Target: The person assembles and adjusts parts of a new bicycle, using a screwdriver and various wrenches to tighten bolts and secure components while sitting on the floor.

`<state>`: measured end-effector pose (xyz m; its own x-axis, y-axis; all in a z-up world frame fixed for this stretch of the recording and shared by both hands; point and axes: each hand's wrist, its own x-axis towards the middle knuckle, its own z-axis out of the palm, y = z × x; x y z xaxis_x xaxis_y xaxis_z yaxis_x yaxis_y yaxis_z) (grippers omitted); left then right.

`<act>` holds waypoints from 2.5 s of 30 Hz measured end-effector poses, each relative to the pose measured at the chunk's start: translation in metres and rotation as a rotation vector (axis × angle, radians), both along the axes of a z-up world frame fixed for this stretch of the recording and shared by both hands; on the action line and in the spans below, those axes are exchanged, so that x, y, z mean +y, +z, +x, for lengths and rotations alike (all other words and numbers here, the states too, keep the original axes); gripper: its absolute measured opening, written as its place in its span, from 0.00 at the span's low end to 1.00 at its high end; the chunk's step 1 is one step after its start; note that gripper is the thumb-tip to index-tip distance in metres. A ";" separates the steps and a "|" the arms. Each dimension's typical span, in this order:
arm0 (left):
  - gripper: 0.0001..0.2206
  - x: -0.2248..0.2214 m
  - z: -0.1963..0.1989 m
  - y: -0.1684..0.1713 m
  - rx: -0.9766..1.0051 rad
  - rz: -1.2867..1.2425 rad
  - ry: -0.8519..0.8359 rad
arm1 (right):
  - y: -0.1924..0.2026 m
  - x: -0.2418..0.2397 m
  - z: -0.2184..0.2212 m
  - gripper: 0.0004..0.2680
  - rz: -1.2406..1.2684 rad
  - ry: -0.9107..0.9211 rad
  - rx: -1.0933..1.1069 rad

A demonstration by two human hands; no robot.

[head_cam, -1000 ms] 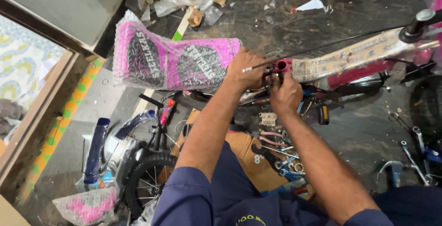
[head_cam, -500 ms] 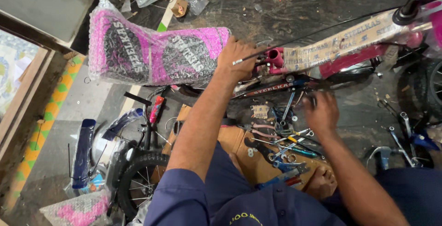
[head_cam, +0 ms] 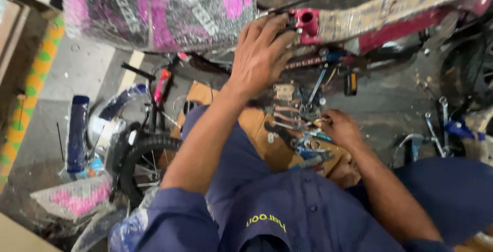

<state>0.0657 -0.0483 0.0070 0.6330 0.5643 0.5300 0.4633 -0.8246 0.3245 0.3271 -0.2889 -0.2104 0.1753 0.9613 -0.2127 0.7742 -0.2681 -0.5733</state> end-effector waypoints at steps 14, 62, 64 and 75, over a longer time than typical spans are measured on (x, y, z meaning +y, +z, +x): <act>0.16 -0.105 -0.175 0.017 -0.383 -0.257 0.651 | 0.077 0.010 -0.033 0.17 -0.093 0.054 -0.014; 0.31 0.116 -0.136 -0.050 -0.649 -0.243 0.649 | 0.170 0.060 0.089 0.13 0.497 -0.201 -0.538; 0.29 0.104 -0.139 -0.047 -0.666 -0.320 0.649 | 0.160 0.039 0.060 0.12 0.728 -0.108 -0.574; 0.32 0.082 -0.114 -0.054 -0.769 -0.319 0.744 | -0.089 0.087 0.017 0.21 -0.101 0.290 -0.368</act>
<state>-0.0486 0.0336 -0.0469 -0.3537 0.8460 0.3989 0.3916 -0.2534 0.8846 0.3441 -0.2020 -0.2989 -0.0162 0.9594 -0.2817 0.9720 -0.0509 -0.2294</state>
